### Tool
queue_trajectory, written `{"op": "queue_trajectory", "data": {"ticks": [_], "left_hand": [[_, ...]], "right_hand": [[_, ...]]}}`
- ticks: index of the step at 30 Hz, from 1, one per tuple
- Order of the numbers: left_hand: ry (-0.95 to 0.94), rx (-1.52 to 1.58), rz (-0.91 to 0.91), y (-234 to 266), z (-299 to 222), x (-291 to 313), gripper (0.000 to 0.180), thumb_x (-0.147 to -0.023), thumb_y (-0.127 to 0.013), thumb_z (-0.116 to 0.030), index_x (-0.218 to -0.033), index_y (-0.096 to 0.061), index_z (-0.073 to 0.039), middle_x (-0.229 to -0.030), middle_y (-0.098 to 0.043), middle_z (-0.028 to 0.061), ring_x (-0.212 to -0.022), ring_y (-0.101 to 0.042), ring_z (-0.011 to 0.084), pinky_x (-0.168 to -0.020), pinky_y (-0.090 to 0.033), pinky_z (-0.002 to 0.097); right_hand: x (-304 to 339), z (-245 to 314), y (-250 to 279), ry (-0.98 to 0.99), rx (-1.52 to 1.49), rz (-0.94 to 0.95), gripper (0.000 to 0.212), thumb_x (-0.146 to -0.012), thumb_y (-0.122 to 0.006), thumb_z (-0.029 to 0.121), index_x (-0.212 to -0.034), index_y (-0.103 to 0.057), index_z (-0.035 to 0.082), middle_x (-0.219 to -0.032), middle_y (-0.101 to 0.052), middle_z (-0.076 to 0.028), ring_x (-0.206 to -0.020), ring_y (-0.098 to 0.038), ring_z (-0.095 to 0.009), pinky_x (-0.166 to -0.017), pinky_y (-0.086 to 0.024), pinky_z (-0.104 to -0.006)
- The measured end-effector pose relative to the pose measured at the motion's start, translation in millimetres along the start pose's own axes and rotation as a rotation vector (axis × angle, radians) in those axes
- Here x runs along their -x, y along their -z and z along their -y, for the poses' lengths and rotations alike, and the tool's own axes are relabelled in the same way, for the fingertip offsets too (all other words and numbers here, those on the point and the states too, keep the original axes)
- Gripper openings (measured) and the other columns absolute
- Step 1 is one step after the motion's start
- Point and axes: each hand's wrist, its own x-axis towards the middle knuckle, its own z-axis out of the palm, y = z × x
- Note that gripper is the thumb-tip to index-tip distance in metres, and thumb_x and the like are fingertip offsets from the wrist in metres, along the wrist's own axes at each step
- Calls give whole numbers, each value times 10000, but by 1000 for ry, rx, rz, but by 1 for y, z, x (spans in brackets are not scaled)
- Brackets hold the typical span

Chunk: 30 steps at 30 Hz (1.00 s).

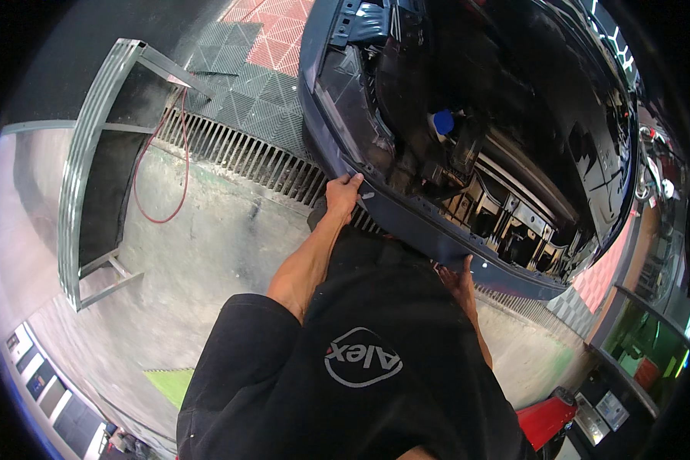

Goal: The person gathers plastic fasteners from the floor and then, with a coworker, positions and secures a car bumper onto the front of a vehicle. They align the bumper, insert fasteners by hand, and adjust the fit along the lower edge and sides.

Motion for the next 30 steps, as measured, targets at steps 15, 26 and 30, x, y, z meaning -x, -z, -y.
{"op": "queue_trajectory", "data": {"ticks": [15, 26, 30], "left_hand": [[90, 115, 223, 16, -12, -5, 357, -932, -770, -224, -1123, -712, 72, -915, -704, 65, -722, -605, 118, -650, -541, 273], [213, 150, 297, 16, 1, -7, 675, -974, -713, -334, -1491, -456, 17, -1247, -639, 78, -1082, -607, 200, -919, -505, 351], [193, -23, 230, 16, -21, 5, 695, -996, -683, -340, -1520, -415, 31, -1212, -663, 92, -912, -612, 169, -810, -524, 344]], "right_hand": [[3, -1, -6, 39, 3, -135, 1021, -856, -628, 741, -1530, -321, 39, -1334, -476, -254, -1017, -606, -312, -861, -586, -417], [-21, -16, 23, 10, 25, -114, 1195, -810, -606, 823, -1625, -122, 94, -1517, -339, -311, -1180, -558, -389, -1015, -496, -507], [0, -14, -3, 28, 100, -57, 1260, -781, -537, 895, -1636, -56, 103, -1590, -241, -322, -1392, -422, -445, -1137, -378, -538]]}}
